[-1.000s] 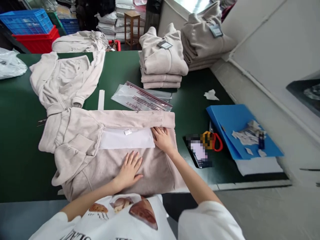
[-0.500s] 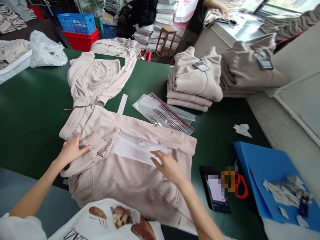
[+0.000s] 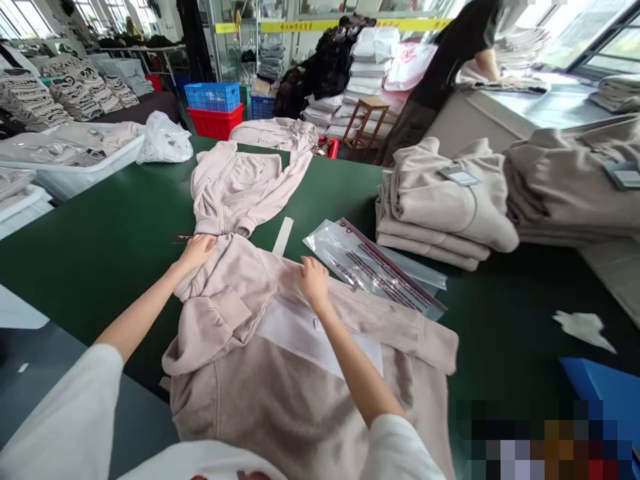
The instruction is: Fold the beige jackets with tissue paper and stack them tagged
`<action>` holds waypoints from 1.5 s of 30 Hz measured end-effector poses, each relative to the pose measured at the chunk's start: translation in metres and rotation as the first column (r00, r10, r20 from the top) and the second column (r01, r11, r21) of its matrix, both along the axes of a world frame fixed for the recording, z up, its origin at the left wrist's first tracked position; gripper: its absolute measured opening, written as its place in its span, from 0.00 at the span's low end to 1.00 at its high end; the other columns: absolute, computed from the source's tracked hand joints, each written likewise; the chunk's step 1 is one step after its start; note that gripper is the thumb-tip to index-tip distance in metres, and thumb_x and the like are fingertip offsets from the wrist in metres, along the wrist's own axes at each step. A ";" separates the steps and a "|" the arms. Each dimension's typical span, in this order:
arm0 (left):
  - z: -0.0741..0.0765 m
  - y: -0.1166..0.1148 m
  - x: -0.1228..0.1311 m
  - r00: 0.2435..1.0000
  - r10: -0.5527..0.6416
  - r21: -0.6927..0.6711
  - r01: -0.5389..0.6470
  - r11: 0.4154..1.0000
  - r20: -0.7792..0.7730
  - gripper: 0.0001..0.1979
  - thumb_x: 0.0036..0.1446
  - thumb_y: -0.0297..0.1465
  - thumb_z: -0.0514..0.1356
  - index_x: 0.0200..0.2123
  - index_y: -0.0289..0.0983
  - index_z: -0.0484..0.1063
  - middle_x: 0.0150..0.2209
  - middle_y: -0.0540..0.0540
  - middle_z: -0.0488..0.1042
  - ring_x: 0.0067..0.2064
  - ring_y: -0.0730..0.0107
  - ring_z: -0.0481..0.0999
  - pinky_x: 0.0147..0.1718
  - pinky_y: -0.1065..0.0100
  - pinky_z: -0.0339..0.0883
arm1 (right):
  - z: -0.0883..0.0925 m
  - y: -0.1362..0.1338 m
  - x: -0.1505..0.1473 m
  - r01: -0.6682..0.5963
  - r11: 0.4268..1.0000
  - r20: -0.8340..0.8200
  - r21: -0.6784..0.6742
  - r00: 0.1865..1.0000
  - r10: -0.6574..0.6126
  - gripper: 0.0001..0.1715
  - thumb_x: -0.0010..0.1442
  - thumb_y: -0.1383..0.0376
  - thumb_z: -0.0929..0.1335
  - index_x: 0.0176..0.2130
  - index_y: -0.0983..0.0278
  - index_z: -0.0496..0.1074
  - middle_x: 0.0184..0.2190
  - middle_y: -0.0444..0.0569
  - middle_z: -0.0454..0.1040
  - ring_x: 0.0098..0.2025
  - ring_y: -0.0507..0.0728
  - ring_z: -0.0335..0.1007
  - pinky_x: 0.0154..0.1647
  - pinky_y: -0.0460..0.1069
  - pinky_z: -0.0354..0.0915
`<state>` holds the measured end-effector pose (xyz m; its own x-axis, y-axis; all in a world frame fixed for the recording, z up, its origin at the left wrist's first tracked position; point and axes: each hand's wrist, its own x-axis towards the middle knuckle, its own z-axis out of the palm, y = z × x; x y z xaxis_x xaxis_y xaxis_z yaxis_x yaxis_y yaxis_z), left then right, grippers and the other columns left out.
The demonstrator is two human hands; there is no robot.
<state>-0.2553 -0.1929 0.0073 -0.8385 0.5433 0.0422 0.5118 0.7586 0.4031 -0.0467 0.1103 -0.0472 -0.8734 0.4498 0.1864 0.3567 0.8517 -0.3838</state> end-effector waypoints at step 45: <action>-0.033 0.045 -0.099 0.950 -0.306 0.099 0.300 0.949 0.055 0.01 0.45 0.27 0.52 0.24 0.38 0.62 0.23 0.52 0.61 0.27 0.71 0.60 0.29 0.69 0.54 | -0.079 0.137 0.142 0.285 0.910 0.000 0.302 0.954 -0.299 0.23 0.67 0.60 0.57 0.50 0.66 0.73 0.48 0.54 0.74 0.48 0.62 0.68 0.52 0.56 0.58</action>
